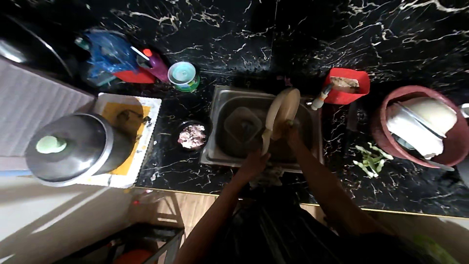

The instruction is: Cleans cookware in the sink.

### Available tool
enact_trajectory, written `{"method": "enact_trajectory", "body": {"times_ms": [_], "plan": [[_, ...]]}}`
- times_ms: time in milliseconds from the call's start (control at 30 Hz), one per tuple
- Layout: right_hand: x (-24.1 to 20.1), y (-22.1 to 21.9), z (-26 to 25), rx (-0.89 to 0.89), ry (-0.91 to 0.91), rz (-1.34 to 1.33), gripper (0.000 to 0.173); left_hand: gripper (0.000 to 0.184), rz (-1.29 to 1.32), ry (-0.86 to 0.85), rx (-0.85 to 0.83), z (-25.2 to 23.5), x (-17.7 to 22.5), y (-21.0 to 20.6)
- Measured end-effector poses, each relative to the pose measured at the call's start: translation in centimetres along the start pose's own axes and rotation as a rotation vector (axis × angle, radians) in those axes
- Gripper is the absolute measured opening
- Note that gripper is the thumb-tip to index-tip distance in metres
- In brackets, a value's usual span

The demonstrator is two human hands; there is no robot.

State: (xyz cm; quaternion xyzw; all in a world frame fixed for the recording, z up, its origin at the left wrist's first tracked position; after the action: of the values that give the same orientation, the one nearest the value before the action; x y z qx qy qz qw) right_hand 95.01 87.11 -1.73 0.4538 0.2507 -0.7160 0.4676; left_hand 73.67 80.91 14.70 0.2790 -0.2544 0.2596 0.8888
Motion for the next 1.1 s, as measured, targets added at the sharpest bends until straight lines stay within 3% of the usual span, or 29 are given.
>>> {"method": "enact_trajectory", "body": {"times_ms": [200,367,467,567,700,800,967,1100], "plan": [[-1.4,-5.2,7.1,-0.118,-0.383,-0.160,0.037,0.047,-0.067,0.003,0.022,-2.9,-0.2,-2.3],[-1.1,-5.3,6.9,-0.284,-0.457,-0.213,0.039,0.046,-0.139,0.033,0.042,-3.7,-0.4,-2.4],[-1.5,-2.8,6.5,-0.265,-0.293,0.006,0.043,0.049,-0.109,0.040,0.023,-3.8,-0.1,-1.7],[-4.6,-1.0,8.0,-0.156,0.023,0.251,0.048,0.047,-0.093,0.040,0.018,-4.1,-0.3,-1.4],[-8.4,-3.8,10.4,-0.229,0.314,0.547,0.050,0.042,-0.108,-0.024,0.008,-3.9,0.0,-2.4],[-10.9,-4.3,10.4,-0.025,0.490,0.649,0.036,0.045,-0.140,0.003,0.002,-3.4,-0.2,-3.4],[-14.3,-5.1,9.4,0.190,0.630,0.542,0.037,0.047,-0.203,0.043,0.045,-3.0,1.3,-1.8],[-16.7,-3.4,7.4,0.327,0.535,0.371,0.039,0.048,-0.209,-0.015,0.027,-3.1,1.2,-2.3]]}}
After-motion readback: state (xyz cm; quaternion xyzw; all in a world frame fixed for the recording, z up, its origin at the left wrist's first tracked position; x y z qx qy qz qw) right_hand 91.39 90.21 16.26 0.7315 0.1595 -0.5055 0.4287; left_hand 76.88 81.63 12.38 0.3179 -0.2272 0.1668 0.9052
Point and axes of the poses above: each hand's wrist, its own z-axis away from the middle knuckle, its own y-axis out of the back of the hand, x = y × z, the point moved 9 cm from there along -z, towards the middle knuckle, and after that the axes turned 6 degrees about y, right-handed, at the moved point
